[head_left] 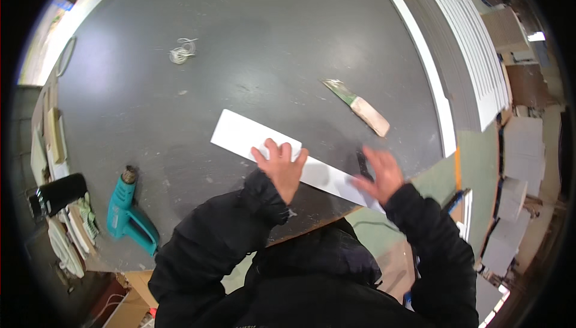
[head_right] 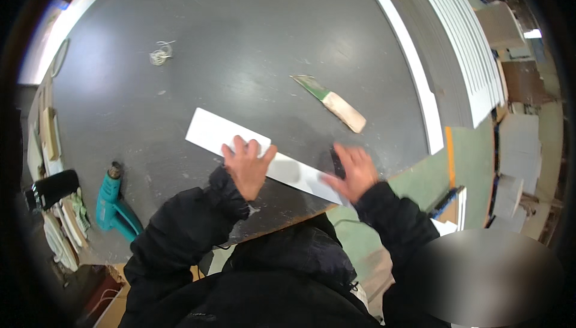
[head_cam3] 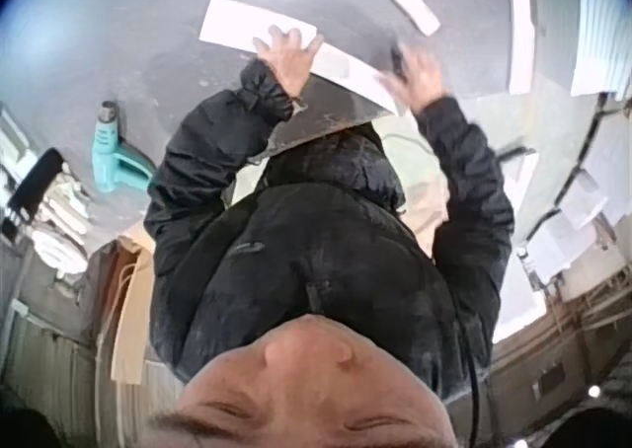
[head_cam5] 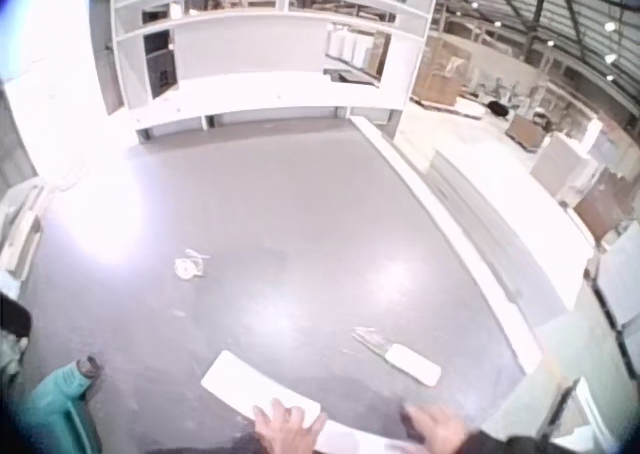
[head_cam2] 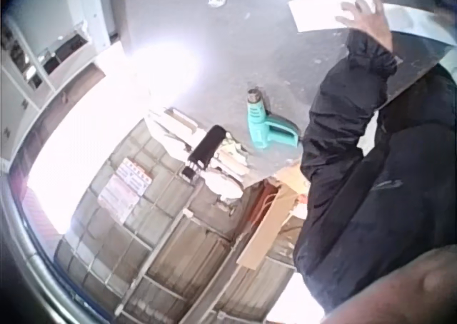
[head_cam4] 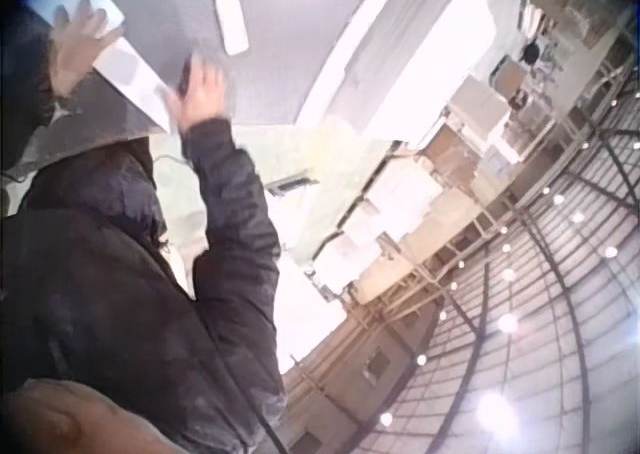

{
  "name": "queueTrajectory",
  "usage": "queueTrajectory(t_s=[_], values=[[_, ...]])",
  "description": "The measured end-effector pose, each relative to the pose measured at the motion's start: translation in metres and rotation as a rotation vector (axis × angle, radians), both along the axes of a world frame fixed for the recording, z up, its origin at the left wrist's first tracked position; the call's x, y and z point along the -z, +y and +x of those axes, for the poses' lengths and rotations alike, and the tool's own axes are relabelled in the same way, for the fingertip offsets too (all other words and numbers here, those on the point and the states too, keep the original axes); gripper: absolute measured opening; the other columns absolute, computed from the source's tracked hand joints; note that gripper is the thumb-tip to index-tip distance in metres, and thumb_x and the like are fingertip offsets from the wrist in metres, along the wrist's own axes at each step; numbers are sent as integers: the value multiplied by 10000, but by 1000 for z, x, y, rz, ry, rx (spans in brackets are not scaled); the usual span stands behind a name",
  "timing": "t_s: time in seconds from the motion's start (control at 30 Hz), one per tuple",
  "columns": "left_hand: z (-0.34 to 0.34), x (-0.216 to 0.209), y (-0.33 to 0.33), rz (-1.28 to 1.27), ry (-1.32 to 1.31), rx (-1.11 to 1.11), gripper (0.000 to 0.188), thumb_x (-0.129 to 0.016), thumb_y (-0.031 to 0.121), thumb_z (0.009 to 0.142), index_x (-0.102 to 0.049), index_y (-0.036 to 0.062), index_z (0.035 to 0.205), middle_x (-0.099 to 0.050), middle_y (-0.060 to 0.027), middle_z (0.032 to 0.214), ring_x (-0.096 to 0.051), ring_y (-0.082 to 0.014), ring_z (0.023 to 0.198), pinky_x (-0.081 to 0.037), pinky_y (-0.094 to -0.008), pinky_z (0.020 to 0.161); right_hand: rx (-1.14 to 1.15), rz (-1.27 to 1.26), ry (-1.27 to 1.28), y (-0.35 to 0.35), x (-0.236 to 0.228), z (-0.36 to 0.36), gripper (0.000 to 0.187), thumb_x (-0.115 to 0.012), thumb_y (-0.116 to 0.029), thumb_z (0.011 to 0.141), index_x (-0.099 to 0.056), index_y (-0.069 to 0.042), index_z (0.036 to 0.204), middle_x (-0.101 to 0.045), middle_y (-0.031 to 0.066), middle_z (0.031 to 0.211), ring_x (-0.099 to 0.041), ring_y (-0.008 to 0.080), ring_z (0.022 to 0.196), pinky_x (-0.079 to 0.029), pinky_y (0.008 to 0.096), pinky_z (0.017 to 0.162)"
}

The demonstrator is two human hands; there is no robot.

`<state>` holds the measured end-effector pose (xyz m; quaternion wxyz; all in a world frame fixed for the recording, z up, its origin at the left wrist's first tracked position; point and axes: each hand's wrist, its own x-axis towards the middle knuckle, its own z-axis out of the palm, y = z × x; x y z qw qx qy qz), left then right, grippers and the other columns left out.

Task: Processing furniture parts using an edge-banding or trimming machine and manual finishing with a knife and heat gun.

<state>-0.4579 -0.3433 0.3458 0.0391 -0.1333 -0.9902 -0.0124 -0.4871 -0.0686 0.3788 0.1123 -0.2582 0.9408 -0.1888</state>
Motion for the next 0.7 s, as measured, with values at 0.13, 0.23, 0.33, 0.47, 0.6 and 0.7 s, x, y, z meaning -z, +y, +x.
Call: queueTrajectory(t_s=[0.13,0.23,0.33,0.47,0.6,0.7], values=[[17,29,10,164,161,-122,316,-594,256,836,-677,223,1139,-615,-122,1022,-560,-409,1090,-414,-662,875,-97,-14,-17,22,23,52,797,-838,-288,656,-484,56,1281,-555,225,1116,-521,402,998,-428,477,875],[28,-5,-15,468,130,-179,434,-671,134,779,-612,51,1200,-608,-189,1115,-552,-429,1106,-423,-547,977,-102,-54,-29,21,33,45,748,-830,-235,656,-498,78,1249,-548,223,1057,-509,400,956,-431,466,845],[87,-16,-84,490,412,-525,472,-722,60,692,-599,-18,1141,-601,-211,1072,-557,-409,1059,-439,-497,944,-137,-109,26,-23,36,33,716,-818,-249,679,-507,80,1234,-548,219,1045,-506,394,954,-426,464,845],[195,-7,-234,29,522,-1304,535,-732,114,731,-534,-77,1189,-590,-267,1103,-554,-446,1045,-440,-477,932,-157,-105,93,-78,45,13,697,-799,-310,724,-501,77,1222,-548,223,1055,-501,395,972,-410,468,851],[245,-9,-318,583,-220,-1665,612,-783,329,755,-602,-105,1147,-681,-208,1056,-662,-311,987,-518,-389,836,-120,-44,74,-104,47,9,685,-799,-392,708,-533,35,1173,-549,179,1025,-504,364,986,-410,460,813],[235,-4,-299,1613,78,-1393,317,-719,75,794,-615,0,1084,-682,-95,962,-673,-238,820,-565,-368,736,-66,23,21,-102,39,4,672,-814,-375,697,-542,24,1165,-548,166,1025,-503,353,988,-410,450,820]])
